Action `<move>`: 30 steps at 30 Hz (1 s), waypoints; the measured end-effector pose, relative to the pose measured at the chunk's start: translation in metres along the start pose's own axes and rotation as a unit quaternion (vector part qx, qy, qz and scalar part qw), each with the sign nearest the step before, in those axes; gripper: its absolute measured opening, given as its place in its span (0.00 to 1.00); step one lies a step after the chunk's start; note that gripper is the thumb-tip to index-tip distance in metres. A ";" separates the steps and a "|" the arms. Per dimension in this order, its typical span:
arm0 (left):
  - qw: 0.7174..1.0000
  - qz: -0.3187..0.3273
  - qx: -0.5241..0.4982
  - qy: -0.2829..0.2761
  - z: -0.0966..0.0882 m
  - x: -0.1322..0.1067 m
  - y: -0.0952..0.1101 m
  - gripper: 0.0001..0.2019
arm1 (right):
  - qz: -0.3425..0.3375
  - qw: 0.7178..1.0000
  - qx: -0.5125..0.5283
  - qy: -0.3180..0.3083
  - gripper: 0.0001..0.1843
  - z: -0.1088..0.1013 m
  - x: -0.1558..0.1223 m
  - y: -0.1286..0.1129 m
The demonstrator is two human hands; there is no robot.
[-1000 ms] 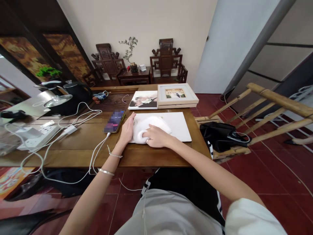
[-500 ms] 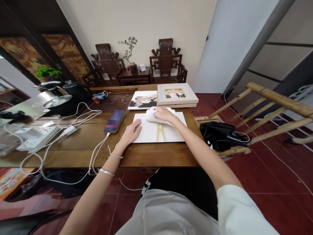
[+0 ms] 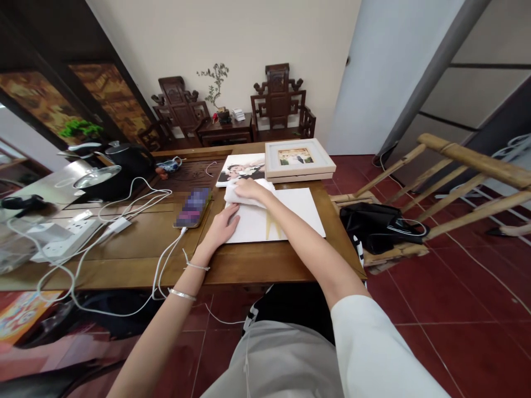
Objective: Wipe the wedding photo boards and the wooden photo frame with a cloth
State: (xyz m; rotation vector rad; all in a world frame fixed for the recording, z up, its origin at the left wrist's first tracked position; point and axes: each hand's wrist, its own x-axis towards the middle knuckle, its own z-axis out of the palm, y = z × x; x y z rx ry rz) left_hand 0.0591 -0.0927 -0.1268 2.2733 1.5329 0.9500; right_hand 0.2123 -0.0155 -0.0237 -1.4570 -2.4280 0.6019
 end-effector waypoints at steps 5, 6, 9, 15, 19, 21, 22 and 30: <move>1.000 0.001 0.001 -0.006 0.000 -0.001 0.002 0.22 | 0.048 0.999 -0.014 0.004 0.07 -0.029 -0.023 0.033; 1.000 -0.001 0.001 -0.006 0.000 -0.001 0.003 0.22 | 0.061 0.998 -0.017 0.009 0.07 -0.036 -0.030 0.044; 1.000 -0.006 0.000 -0.005 0.000 -0.002 0.003 0.21 | 0.103 0.993 -0.028 0.040 0.07 -0.050 -0.059 0.080; 1.000 -0.007 -0.017 0.000 0.001 -0.002 0.003 0.21 | 0.115 0.985 -0.053 0.115 0.09 -0.028 -0.134 0.119; 1.000 -0.009 -0.022 0.004 0.001 -0.002 0.002 0.21 | 0.037 0.992 -0.046 0.114 0.09 -0.001 -0.194 0.117; 1.000 -0.009 -0.020 0.005 0.001 -0.002 0.002 0.21 | 0.013 0.995 -0.028 0.099 0.10 0.007 -0.221 0.114; 1.000 -0.009 -0.020 0.004 0.001 -0.002 0.002 0.21 | 0.010 0.996 -0.018 0.092 0.10 0.008 -0.231 0.114; 1.000 -0.010 -0.023 0.012 0.000 -0.002 0.003 0.21 | 0.089 0.986 0.059 0.126 0.11 0.000 -0.229 0.127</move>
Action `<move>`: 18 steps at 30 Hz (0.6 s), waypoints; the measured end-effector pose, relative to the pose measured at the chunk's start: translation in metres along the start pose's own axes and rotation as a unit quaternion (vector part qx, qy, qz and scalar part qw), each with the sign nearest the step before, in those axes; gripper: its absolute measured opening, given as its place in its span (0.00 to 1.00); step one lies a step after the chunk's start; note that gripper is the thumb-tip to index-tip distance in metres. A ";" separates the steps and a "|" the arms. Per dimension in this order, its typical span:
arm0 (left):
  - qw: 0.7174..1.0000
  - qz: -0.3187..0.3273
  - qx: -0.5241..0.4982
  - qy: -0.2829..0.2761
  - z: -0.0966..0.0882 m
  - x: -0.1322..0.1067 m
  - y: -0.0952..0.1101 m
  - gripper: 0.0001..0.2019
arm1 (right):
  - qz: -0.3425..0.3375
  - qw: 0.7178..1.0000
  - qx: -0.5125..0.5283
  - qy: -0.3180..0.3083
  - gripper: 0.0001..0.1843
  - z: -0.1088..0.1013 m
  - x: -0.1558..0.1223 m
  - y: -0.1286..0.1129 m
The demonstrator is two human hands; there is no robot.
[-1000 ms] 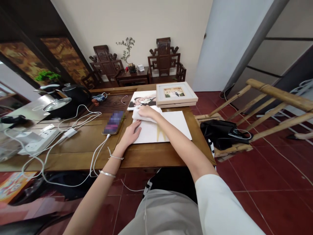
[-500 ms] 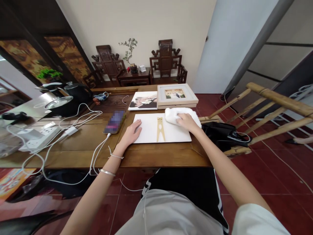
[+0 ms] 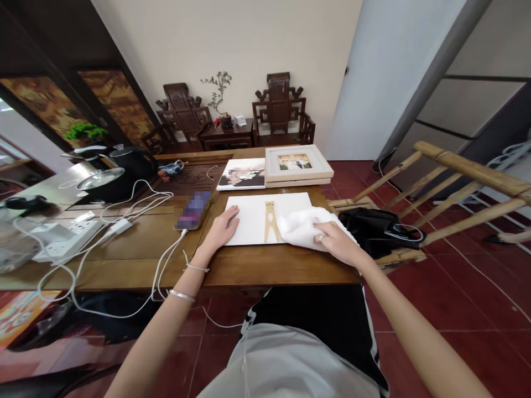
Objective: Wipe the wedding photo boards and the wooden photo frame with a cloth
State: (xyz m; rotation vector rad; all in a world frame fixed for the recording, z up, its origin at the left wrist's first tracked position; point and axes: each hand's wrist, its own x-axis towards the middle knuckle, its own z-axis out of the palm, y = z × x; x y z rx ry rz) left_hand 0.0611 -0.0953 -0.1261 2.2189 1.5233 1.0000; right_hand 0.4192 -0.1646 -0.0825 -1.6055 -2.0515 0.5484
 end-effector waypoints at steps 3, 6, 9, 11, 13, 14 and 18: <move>1.000 0.003 0.004 0.007 0.000 0.000 0.000 0.20 | -0.021 0.999 0.028 0.010 0.11 -0.001 0.022 0.001; 1.000 0.003 0.003 0.014 -0.001 0.001 -0.001 0.19 | -0.035 0.998 0.023 0.036 0.12 0.002 0.049 0.000; 1.000 0.004 0.002 0.016 -0.002 0.001 -0.001 0.19 | -0.033 0.996 -0.042 0.069 0.13 0.007 0.077 -0.003; 1.000 0.000 0.010 0.025 -0.001 0.000 -0.002 0.19 | -0.030 0.993 -0.079 0.087 0.15 0.013 0.091 -0.005; 0.998 -0.017 0.029 0.048 0.000 -0.002 -0.001 0.20 | -0.028 0.991 -0.090 0.092 0.16 0.018 0.096 -0.008; 0.996 -0.031 0.041 0.066 0.001 -0.003 -0.001 0.20 | -0.032 0.991 -0.094 0.088 0.16 0.021 0.095 -0.009; 0.988 -0.076 0.067 0.119 0.002 -0.007 0.002 0.22 | -0.089 0.985 -0.139 0.054 0.19 0.029 0.069 -0.011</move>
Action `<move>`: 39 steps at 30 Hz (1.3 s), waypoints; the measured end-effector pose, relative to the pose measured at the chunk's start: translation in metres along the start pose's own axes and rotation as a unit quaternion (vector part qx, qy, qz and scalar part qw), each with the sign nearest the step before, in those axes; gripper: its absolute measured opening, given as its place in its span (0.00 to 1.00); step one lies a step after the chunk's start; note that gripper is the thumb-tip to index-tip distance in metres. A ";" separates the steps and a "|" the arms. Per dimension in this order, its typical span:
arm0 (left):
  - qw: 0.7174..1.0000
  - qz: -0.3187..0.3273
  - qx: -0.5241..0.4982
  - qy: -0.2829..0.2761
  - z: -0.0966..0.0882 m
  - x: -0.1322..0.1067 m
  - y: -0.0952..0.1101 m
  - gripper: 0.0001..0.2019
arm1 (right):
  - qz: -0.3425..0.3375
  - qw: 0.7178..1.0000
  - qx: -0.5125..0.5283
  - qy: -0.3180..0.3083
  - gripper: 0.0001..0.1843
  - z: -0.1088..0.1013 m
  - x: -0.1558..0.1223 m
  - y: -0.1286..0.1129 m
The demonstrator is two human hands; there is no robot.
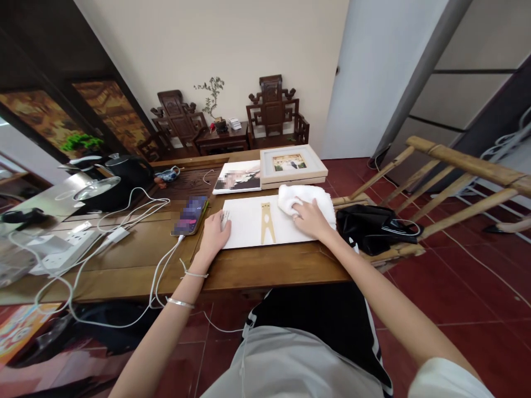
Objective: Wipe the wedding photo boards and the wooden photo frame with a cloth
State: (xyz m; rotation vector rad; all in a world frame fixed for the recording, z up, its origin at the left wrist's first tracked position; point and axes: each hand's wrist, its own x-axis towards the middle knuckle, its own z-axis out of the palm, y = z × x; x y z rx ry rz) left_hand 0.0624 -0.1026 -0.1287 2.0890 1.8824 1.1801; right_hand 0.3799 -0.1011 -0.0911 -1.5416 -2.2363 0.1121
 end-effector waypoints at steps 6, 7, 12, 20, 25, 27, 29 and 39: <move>0.986 -0.099 -0.137 -0.015 -0.008 0.008 0.000 0.24 | -0.047 0.999 0.014 -0.015 0.15 -0.001 -0.038 -0.009; 0.975 -0.120 -0.185 -0.015 -0.009 0.010 -0.001 0.24 | -0.045 0.999 0.020 -0.012 0.15 -0.001 -0.039 -0.009; 0.900 -0.195 -0.391 0.003 -0.015 0.018 -0.004 0.23 | -0.022 0.998 0.050 0.010 0.17 -0.001 -0.033 -0.007; 0.874 -0.174 -0.454 -0.001 -0.049 0.025 0.024 0.30 | -0.076 0.987 0.114 0.084 0.20 -0.019 -0.026 -0.074; 0.869 -0.143 -0.474 0.030 -0.077 0.022 0.056 0.30 | -0.268 0.959 0.091 0.026 0.17 -0.014 -0.017 -0.160; 0.858 -0.139 -0.494 0.019 -0.088 0.017 0.067 0.32 | -0.281 0.957 0.072 0.019 0.16 -0.010 -0.015 -0.180; 0.846 -0.149 -0.511 0.024 -0.099 0.009 0.078 0.31 | -0.277 0.959 0.048 0.030 0.16 -0.008 -0.017 -0.190; 0.751 -0.184 -0.634 0.025 -0.119 -0.031 0.106 0.22 | -0.331 0.905 0.088 0.252 0.08 -0.047 -0.016 -0.163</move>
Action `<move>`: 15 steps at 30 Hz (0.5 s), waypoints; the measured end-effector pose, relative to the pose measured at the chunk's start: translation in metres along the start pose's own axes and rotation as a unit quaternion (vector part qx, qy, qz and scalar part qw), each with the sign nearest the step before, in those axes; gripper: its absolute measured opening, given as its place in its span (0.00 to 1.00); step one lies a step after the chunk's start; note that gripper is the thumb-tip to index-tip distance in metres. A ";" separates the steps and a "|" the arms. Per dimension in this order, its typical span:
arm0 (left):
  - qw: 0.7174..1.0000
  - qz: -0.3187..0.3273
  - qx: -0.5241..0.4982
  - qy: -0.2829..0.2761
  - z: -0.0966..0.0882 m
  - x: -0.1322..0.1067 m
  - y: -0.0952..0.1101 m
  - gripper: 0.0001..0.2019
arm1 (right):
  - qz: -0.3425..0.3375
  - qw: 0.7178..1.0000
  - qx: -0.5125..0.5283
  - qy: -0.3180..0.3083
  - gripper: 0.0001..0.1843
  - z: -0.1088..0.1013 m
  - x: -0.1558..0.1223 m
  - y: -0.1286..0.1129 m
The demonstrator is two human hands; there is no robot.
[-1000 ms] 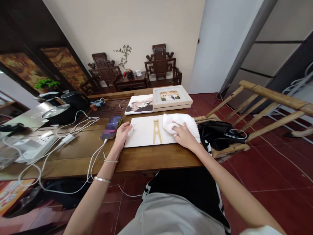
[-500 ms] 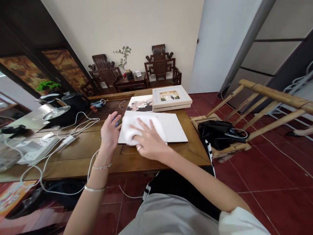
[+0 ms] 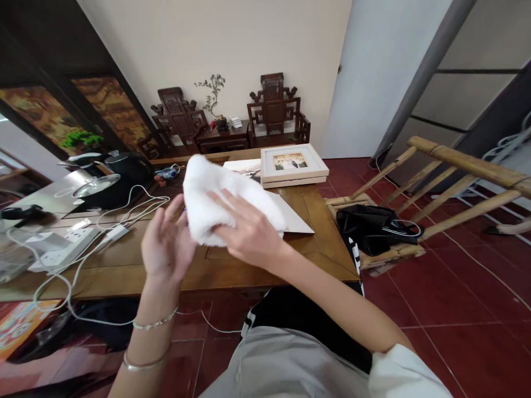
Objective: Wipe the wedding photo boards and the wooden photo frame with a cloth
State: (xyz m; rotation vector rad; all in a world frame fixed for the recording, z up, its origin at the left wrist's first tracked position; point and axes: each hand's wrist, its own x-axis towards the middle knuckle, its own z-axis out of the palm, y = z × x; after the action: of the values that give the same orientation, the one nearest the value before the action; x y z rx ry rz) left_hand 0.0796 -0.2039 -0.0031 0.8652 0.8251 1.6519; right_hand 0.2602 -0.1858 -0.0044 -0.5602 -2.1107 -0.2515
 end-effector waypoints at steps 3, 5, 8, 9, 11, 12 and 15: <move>0.990 -0.140 -0.013 0.029 -0.007 -0.004 -0.029 0.17 | 0.091 0.980 -0.033 0.176 0.02 -0.024 0.015 0.026; 0.973 -0.222 -0.033 0.058 -0.012 -0.007 -0.049 0.14 | 0.192 0.942 -0.024 0.273 0.08 -0.038 0.026 0.048; 0.955 -0.277 -0.064 0.080 -0.016 -0.012 -0.071 0.07 | 0.284 0.885 0.066 0.363 0.12 -0.050 0.033 0.085; 0.955 -0.274 -0.078 0.078 -0.017 -0.014 -0.075 0.05 | 0.304 0.867 0.109 0.381 0.11 -0.051 0.031 0.098; 0.956 -0.266 -0.112 0.057 -0.017 -0.017 -0.079 0.03 | 0.352 0.819 0.195 0.409 0.09 -0.048 0.023 0.121; 0.955 -0.265 -0.129 0.040 -0.018 -0.019 -0.079 0.03 | 0.381 0.790 0.237 0.418 0.08 -0.045 0.017 0.130; 0.945 -0.284 -0.163 0.007 -0.020 -0.025 -0.077 0.06 | 0.478 0.696 0.333 0.420 0.11 -0.032 -0.002 0.148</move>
State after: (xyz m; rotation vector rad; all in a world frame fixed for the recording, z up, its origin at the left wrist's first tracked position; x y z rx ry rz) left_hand 0.1043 -0.2134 -0.0825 0.3346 0.6992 1.2299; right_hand 0.3555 -0.0692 0.0070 -0.8004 -0.7067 0.7199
